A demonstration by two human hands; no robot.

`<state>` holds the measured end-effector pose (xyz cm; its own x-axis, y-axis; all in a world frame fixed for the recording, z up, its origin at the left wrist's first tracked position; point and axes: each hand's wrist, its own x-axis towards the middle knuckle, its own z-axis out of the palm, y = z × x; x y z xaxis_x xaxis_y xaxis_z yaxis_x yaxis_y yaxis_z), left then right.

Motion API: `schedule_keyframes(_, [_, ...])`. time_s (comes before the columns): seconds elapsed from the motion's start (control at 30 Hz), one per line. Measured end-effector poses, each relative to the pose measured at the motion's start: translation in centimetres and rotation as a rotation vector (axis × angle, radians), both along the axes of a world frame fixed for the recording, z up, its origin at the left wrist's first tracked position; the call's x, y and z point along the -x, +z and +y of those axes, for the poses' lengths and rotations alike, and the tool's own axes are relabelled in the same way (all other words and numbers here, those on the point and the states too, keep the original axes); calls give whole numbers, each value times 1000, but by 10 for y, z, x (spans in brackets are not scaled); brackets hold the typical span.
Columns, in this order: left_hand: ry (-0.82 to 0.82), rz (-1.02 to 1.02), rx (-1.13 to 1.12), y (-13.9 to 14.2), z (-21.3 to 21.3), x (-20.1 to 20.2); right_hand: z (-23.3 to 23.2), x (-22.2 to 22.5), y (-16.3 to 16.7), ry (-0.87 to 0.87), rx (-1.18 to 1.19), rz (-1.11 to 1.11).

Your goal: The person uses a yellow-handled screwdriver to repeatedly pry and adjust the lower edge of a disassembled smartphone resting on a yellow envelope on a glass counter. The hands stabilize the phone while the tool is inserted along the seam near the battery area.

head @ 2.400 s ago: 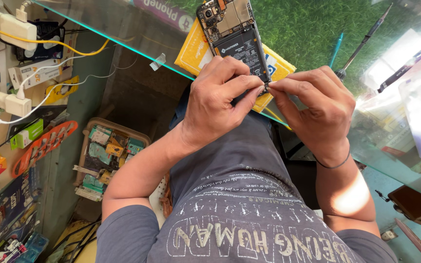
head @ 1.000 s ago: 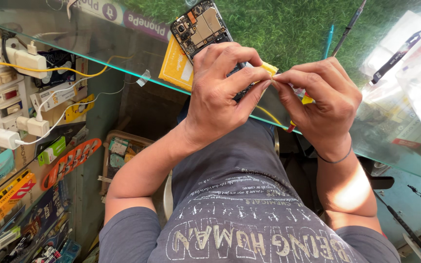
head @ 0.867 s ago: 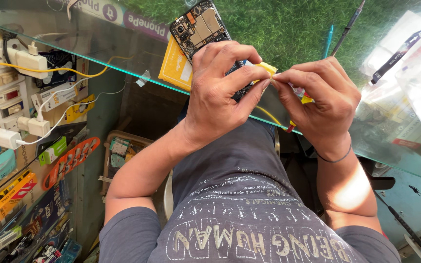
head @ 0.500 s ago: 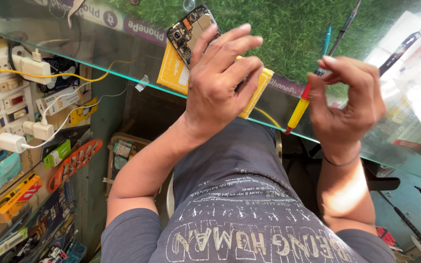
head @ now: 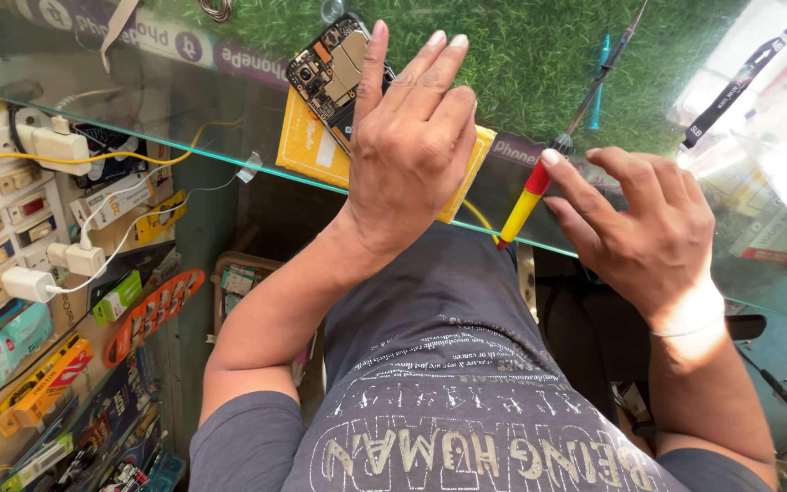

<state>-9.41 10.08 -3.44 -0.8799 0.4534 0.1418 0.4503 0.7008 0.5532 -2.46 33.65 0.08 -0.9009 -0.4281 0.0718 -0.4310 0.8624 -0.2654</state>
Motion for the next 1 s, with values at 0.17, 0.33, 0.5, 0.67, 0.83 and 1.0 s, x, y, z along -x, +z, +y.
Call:
schedule_keyframes(0.17, [29,-1,-10,-3,5,2,9,6,-4,110,-46,-27])
schedule_keyframes(0.33, [30,-13,-27,-4,8,4,16,10,-8,263,-112,69])
schedule_keyframes(0.5, [29,-19,-37,-6,11,3,21,14,-10,388,-198,108])
schedule_keyframes(0.67, [35,-18,-46,-6,12,1,33,25,-13,576,-193,246])
schedule_keyframes(0.83, [40,-30,-62,-5,6,1,43,13,-8,532,0,324])
schedule_keyframes(1.0, [65,-28,-73,-10,3,2,48,-16,-24,220,453,185])
